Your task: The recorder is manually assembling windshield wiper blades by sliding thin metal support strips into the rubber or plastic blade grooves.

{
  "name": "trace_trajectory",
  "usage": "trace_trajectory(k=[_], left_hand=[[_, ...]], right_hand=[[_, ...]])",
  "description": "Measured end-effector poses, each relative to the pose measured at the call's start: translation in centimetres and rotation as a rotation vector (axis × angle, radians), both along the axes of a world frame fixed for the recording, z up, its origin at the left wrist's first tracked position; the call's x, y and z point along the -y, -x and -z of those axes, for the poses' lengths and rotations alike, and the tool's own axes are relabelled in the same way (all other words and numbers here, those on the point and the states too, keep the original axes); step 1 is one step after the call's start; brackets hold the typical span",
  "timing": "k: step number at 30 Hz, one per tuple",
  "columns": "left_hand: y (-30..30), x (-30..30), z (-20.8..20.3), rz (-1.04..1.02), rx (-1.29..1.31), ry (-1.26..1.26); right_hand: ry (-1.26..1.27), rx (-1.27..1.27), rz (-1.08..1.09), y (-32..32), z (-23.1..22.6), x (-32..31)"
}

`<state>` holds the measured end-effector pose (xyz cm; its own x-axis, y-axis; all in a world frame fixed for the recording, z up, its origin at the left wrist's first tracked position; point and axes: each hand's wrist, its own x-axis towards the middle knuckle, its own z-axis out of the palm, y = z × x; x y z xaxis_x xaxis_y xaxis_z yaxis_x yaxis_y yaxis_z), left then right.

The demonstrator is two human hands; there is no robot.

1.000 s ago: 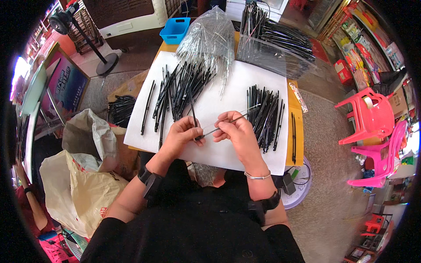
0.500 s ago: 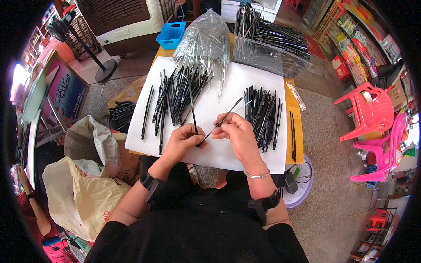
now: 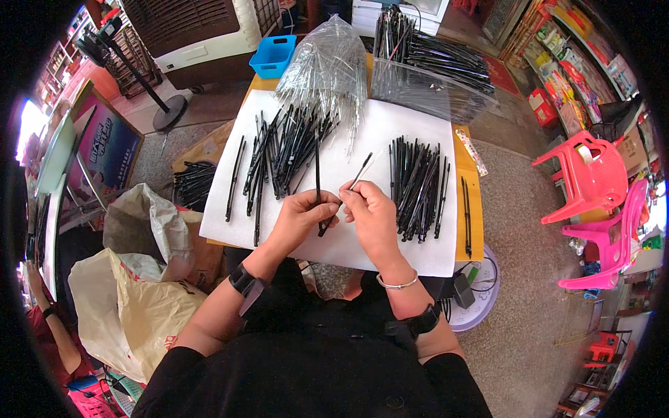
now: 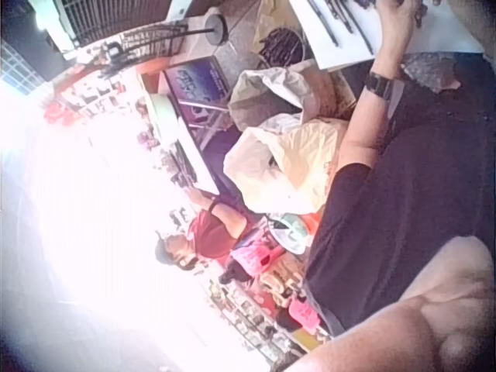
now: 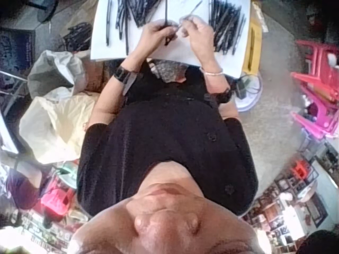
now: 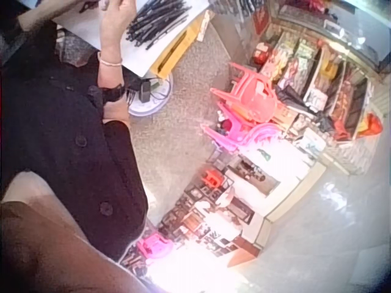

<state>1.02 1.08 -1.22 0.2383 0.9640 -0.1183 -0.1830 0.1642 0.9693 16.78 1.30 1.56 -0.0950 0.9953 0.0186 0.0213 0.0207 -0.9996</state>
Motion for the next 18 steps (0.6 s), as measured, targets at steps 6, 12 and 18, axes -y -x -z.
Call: trace_trajectory(k=[6, 12, 18], left_hand=[[-0.4, 0.2, 0.6, -0.036, -0.007, -0.001], [-0.4, 0.1, 1.4, -0.077, -0.031, -0.036], [-1.0, 0.0, 1.6, -0.151, -0.043, -0.086]], right_hand=[[-0.049, 0.12, 0.006, 0.3, 0.2, -0.1], [-0.073, 0.157, 0.052, 1.2, 1.3, -0.5], [-0.209, 0.385, 0.102, 2.1, 2.0, -1.2]])
